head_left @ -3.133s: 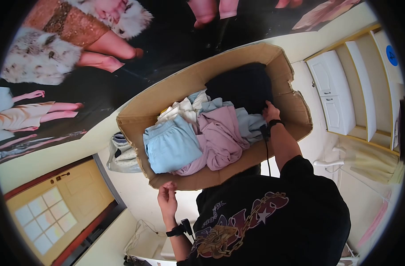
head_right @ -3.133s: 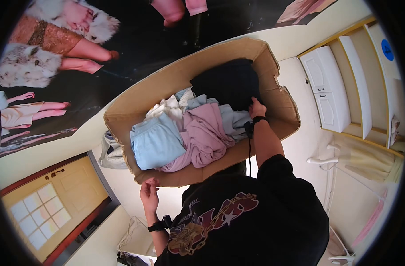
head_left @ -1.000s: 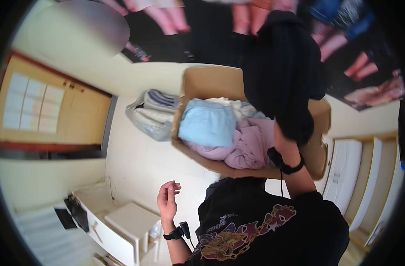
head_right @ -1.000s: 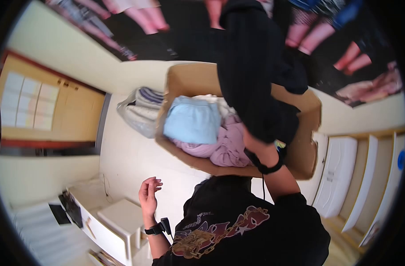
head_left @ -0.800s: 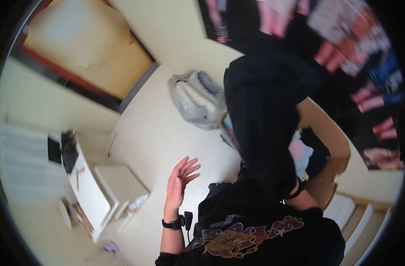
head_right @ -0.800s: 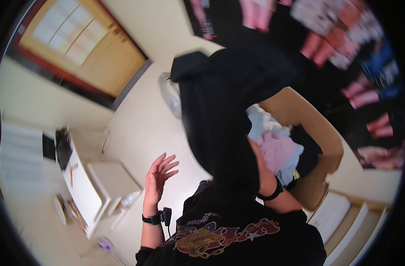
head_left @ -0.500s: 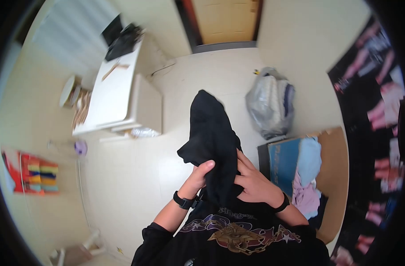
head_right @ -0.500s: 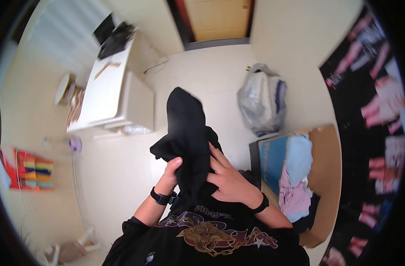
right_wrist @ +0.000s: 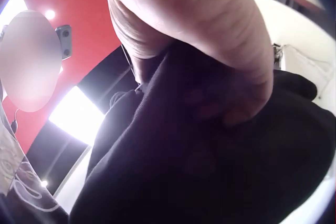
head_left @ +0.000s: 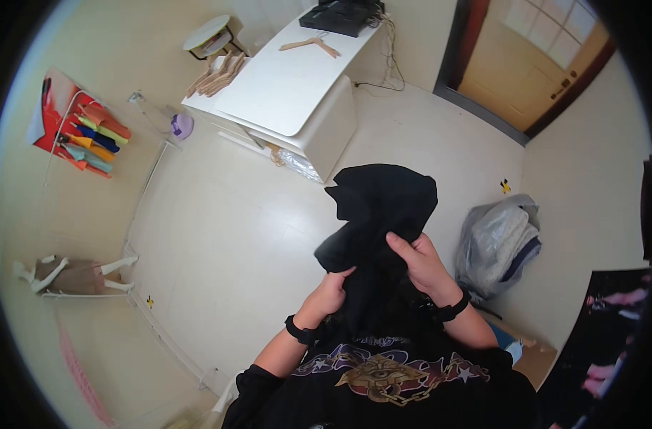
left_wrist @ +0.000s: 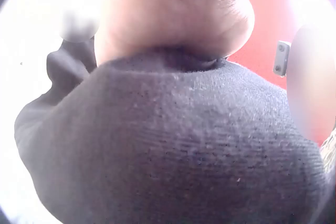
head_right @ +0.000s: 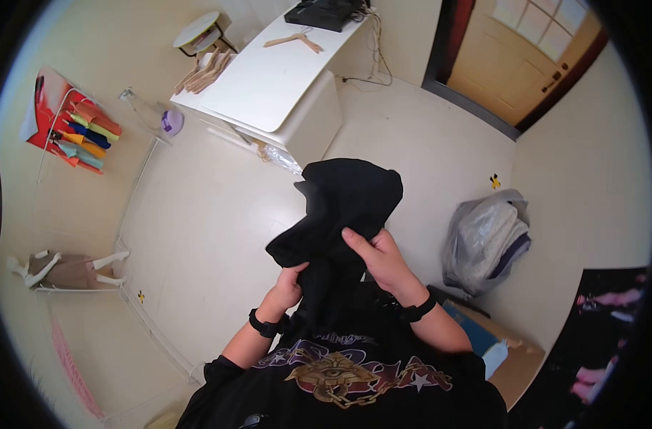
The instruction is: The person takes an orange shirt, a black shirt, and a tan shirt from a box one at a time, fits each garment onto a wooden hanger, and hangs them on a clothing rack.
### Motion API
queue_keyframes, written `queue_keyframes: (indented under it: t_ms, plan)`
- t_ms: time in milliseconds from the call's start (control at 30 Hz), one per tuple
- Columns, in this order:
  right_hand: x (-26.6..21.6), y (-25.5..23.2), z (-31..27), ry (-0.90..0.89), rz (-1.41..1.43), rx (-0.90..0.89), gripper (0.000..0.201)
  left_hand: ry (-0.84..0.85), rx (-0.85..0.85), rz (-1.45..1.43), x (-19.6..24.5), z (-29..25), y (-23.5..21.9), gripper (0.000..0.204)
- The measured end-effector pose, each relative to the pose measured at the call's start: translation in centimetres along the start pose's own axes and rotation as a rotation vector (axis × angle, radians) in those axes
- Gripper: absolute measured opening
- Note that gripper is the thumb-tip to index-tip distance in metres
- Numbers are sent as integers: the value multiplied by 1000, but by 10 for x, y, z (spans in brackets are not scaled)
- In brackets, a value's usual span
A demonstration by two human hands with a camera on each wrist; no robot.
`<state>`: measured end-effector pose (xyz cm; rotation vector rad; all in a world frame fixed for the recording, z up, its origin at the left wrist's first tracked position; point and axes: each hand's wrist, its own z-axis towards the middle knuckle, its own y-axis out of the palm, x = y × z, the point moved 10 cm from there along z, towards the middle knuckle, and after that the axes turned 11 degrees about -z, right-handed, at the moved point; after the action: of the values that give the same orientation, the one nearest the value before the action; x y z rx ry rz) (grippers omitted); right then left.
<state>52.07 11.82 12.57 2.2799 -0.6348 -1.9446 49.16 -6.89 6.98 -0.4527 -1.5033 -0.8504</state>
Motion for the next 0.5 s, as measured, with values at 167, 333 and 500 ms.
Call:
queue_keyframes:
  t_ms: [167,333,500]
  plan:
    - [-34,-53,85,38,320,38,30,-40,595,-708,26,66,-62,52]
    - [-76,-139,163,-163,226,170,35,273,673,-755,101,135,-93,64]
    - [-83,-180,216,-103,-106,157,37,398,663,-642,137,178,-120,64]
